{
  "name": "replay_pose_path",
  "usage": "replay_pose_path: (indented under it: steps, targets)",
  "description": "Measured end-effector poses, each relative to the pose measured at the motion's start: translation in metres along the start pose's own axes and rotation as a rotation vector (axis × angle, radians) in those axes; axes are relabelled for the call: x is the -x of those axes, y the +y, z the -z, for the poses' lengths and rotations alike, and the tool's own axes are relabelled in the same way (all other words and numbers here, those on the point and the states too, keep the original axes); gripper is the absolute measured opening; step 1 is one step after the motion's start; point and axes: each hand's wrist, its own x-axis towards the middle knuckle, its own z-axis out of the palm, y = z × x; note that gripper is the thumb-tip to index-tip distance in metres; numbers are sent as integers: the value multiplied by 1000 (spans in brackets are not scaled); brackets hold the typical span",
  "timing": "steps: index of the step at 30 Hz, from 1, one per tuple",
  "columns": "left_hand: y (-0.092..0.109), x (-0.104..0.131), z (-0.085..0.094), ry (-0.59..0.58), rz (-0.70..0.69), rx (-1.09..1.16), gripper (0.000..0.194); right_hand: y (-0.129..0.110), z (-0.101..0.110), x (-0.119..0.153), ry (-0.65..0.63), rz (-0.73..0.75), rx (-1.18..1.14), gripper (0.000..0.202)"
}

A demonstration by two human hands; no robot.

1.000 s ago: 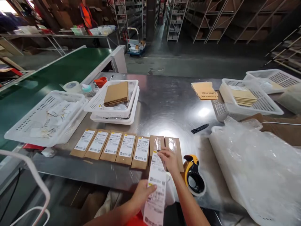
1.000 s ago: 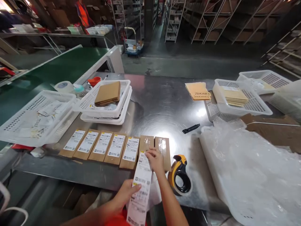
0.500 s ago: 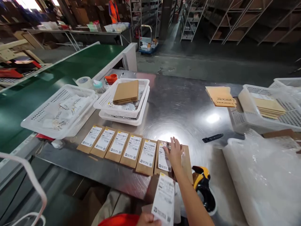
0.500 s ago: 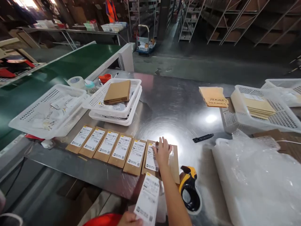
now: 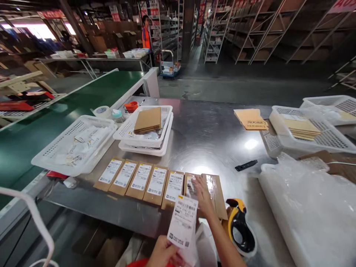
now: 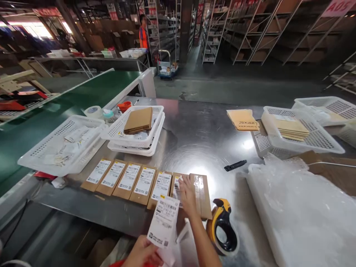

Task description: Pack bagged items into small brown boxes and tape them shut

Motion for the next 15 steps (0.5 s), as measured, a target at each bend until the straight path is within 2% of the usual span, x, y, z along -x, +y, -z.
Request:
replay_pose_path:
  steps: [2, 5, 8, 11, 13, 15]
  targets:
    - [8, 0, -5, -3, -21, -13, 77, -16, 8, 21, 43, -49, -212, 69]
    - [3, 1, -15, -69, -6, -107, 79, -41, 18, 57, 110, -188, -410, 57]
    - [-18, 3, -20, -180, 38, -191, 83, -57, 30, 85, 214, -323, -354, 40]
    - [-34, 7, -17, -300, 66, -253, 93, -63, 42, 105, 234, -308, -294, 32]
    - [-31, 11, -14, -335, 75, -269, 118, -66, 48, 115, 232, -267, -260, 25]
    - [-13, 14, -15, -324, 32, -287, 127, -71, 50, 123, 215, -243, -234, 18]
